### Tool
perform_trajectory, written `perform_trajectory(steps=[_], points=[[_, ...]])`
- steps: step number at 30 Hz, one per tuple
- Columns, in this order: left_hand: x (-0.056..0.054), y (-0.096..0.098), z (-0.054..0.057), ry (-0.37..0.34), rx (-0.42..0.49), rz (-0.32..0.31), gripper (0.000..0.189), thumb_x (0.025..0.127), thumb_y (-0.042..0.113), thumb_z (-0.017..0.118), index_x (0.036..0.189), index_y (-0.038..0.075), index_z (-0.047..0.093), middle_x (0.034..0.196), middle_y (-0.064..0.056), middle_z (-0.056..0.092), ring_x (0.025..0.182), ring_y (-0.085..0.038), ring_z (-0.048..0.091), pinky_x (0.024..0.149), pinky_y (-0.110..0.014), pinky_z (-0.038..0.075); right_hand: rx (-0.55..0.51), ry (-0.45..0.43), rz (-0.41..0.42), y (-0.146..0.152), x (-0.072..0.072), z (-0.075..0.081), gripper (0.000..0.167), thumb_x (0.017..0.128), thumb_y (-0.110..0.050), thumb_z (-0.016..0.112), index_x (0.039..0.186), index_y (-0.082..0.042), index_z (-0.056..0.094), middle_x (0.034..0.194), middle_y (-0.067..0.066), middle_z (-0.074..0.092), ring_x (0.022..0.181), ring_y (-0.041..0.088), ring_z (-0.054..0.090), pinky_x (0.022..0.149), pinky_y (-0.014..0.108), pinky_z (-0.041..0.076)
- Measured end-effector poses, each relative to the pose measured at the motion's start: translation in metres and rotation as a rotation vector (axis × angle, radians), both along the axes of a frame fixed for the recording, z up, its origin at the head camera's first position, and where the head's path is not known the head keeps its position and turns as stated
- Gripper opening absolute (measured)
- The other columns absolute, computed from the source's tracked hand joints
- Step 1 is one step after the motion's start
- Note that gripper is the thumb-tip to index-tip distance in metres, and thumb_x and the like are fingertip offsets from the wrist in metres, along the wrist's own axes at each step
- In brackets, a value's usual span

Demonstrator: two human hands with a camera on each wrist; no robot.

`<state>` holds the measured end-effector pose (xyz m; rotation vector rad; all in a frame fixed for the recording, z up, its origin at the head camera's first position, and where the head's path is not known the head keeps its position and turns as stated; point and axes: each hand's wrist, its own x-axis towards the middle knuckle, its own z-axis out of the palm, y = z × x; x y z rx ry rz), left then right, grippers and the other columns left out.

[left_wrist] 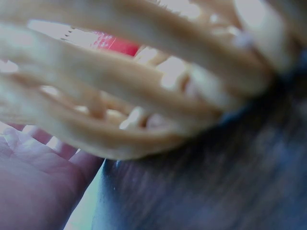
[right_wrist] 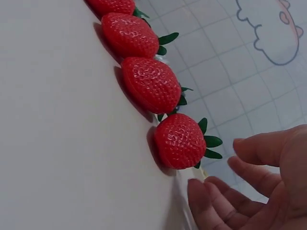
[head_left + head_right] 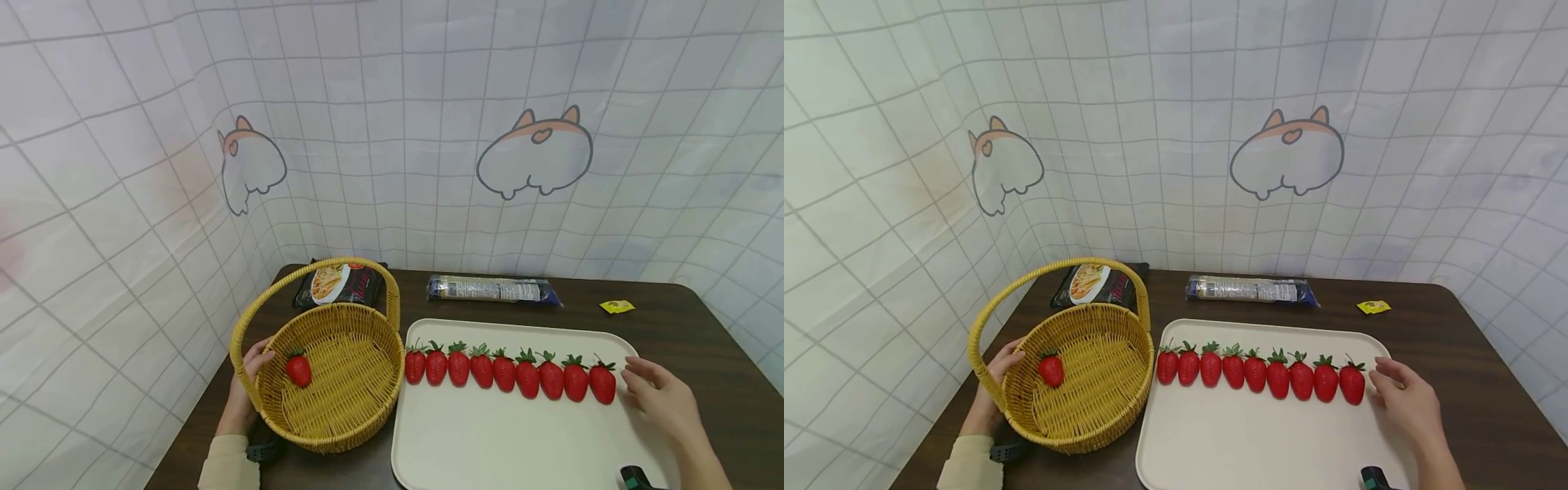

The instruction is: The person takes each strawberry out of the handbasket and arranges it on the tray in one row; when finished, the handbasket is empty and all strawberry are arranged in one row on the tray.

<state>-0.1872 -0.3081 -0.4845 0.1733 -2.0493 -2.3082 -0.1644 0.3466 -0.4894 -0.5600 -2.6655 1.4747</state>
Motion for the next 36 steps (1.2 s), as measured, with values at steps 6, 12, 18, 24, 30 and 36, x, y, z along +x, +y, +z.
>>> perform_trajectory(steps=[6, 12, 18, 24, 30, 36], points=[[0.001, 0.001, 0.001, -0.011, -0.001, 0.004, 0.041, 0.104, 0.02, 0.044, 0.139, 0.001, 0.041, 0.115, 0.003, 0.061, 0.102, -0.013, 0.061, 0.083, -0.027, 0.052, -0.085, 0.016, -0.018, -0.021, -0.002, 0.008, 0.057, 0.098, -0.037, 0.053, 0.14, 0.0, 0.047, 0.13, 0.02, 0.053, 0.076, -0.006, 0.058, 0.067, 0.02, 0.054], [0.0, 0.004, 0.003, -0.023, -0.012, 0.002, 0.041, 0.104, 0.02, 0.043, 0.14, 0.001, 0.04, 0.117, 0.002, 0.06, 0.105, -0.015, 0.059, 0.085, -0.027, 0.051, -0.094, 0.044, -0.006, -0.045, 0.002, 0.019, 0.05, 0.099, -0.035, 0.053, 0.137, -0.002, 0.05, 0.127, 0.015, 0.054, 0.08, 0.005, 0.062, 0.068, 0.019, 0.053], [0.001, 0.005, 0.004, -0.04, -0.016, -0.003, 0.042, 0.104, 0.021, 0.044, 0.141, 0.003, 0.04, 0.117, 0.004, 0.061, 0.105, -0.014, 0.059, 0.085, -0.027, 0.051, -0.121, 0.116, -0.024, -0.057, 0.008, 0.032, 0.043, 0.099, -0.034, 0.054, 0.132, -0.006, 0.056, 0.107, -0.012, 0.057, 0.079, 0.007, 0.063, 0.067, 0.018, 0.052], [0.001, -0.001, 0.004, -0.043, 0.018, 0.01, 0.042, 0.103, 0.023, 0.046, 0.14, 0.003, 0.04, 0.116, 0.004, 0.061, 0.105, -0.013, 0.06, 0.085, -0.026, 0.052, -0.186, 0.204, 0.08, -0.096, 0.001, 0.046, 0.039, 0.1, -0.029, 0.054, 0.13, -0.004, 0.058, 0.111, -0.008, 0.06, 0.083, 0.013, 0.063, 0.07, 0.021, 0.054], [0.002, -0.003, 0.001, -0.049, 0.029, 0.014, 0.044, 0.103, 0.023, 0.046, 0.141, 0.002, 0.04, 0.116, 0.005, 0.062, 0.104, -0.012, 0.061, 0.084, -0.027, 0.052, -0.223, 0.274, 0.287, -0.158, -0.008, 0.057, 0.028, 0.097, -0.019, 0.06, 0.121, -0.004, 0.064, 0.118, 0.014, 0.062, 0.078, 0.02, 0.063, 0.066, 0.024, 0.053], [0.001, 0.0, 0.003, -0.044, 0.022, -0.006, 0.045, 0.103, 0.024, 0.046, 0.142, 0.002, 0.039, 0.115, 0.004, 0.062, 0.102, -0.012, 0.061, 0.083, -0.027, 0.052, -0.273, 0.309, 0.454, -0.218, -0.01, 0.067, 0.019, 0.094, -0.01, 0.062, 0.112, -0.007, 0.068, 0.11, 0.012, 0.065, 0.073, 0.019, 0.059, 0.061, 0.026, 0.051]])
